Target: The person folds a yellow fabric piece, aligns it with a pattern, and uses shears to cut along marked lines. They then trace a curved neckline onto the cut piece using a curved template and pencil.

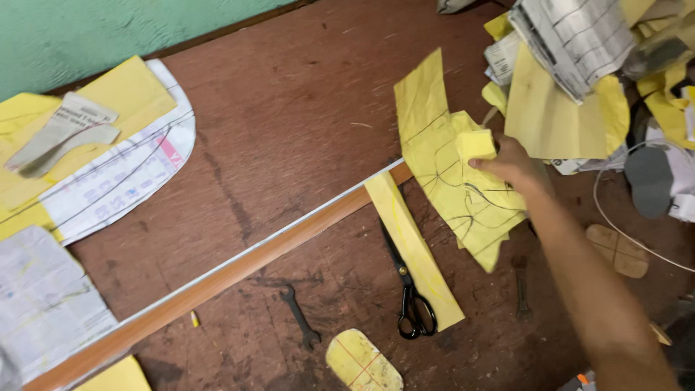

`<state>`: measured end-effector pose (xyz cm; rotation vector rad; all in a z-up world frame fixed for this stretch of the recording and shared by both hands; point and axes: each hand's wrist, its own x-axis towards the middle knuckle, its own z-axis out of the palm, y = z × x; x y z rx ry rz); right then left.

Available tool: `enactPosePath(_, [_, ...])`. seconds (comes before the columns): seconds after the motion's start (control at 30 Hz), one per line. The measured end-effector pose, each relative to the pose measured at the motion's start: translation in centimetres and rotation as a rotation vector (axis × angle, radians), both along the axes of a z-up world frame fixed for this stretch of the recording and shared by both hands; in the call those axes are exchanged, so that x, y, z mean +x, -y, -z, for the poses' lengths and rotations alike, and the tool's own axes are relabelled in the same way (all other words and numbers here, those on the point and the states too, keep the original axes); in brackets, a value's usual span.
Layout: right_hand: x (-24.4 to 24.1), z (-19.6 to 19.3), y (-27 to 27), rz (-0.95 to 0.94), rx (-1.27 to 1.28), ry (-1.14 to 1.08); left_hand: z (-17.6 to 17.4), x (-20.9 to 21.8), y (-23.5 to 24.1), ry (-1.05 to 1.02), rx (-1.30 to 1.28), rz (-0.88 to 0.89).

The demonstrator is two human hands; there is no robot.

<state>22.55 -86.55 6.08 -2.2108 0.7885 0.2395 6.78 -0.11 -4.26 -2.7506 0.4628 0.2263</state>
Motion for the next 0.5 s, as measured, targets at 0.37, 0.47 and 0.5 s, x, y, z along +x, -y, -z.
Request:
enactPosePath(0.37, [-3.0, 7.5, -2.6, -0.204, -0.728, 0.176, -3.3, -8.7, -3.5, -0.069, 0.129, -0.010])
enactPosePath(0.47, [-1.7, 9.6, -2.7, -0.234, -0.780, 0.121, -6.5, -12.2, -4.4, -0.328, 0.161, -0.150])
enactPosePath(0.5, [-0.6, 10.2, -2.8, -0.253, -0.753, 0.133, -7.3, -12.8, -4.5, -0.313, 0.165, -0.179])
